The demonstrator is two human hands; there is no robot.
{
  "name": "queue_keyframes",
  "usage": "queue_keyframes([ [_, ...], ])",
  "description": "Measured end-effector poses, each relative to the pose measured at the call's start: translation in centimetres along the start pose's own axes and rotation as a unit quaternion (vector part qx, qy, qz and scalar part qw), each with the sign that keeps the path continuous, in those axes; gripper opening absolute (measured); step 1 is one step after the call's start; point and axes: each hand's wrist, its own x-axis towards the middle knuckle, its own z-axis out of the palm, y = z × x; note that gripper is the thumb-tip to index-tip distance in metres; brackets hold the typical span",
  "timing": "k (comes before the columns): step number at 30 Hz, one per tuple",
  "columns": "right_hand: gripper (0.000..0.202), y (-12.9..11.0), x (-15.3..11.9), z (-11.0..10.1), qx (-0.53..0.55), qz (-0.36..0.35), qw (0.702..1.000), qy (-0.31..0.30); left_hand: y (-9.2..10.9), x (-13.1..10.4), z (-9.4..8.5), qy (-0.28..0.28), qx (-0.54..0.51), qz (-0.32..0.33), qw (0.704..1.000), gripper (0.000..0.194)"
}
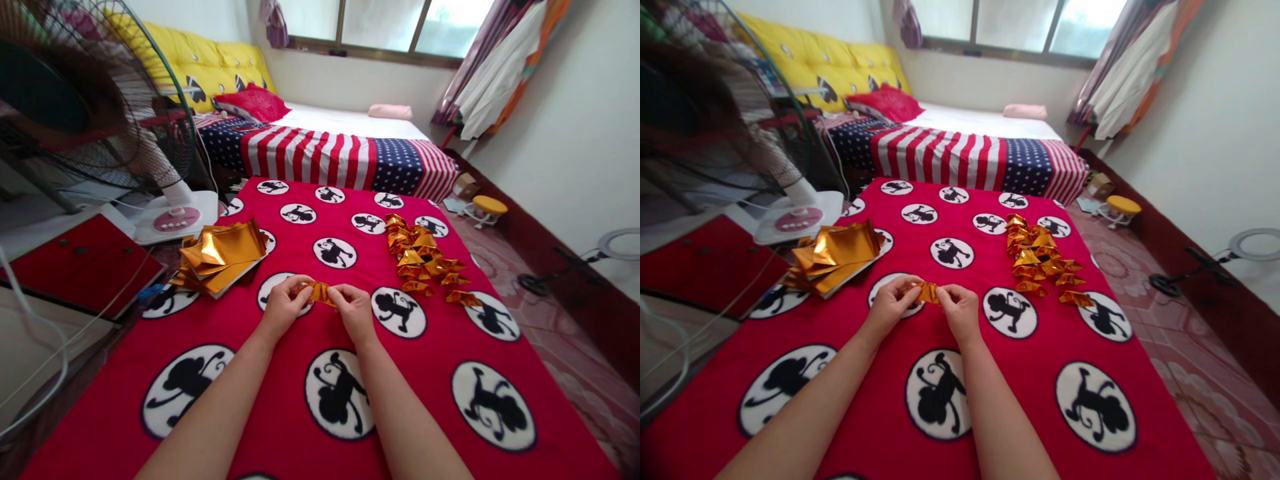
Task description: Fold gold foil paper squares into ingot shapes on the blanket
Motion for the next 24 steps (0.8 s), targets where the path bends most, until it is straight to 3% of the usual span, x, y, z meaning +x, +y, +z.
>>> queue_keyframes([
  [4,0.03,0.39,0.2,0.06,0.039,0.014,0.999,0.006,0.33,-0.17,0.02,0.004,-0.038,-0.009,0.999,0.031],
  [12,0.029,0.33,0.46,-0.57,0.054,0.038,0.998,-0.009,-0.28,-0.18,-0.25,-0.037,-0.029,0.016,0.999,0.039],
  [17,0.036,0.2,0.32,-0.78,0.035,0.037,0.998,-0.041,-0.26,0.06,-0.38,-0.02,-0.04,-0.032,0.998,0.04],
  [24,0.026,0.32,0.38,-0.73,0.02,0.011,0.999,-0.039,0.07,0.34,-0.36,-0.001,-0.027,-0.027,0.999,0.035],
])
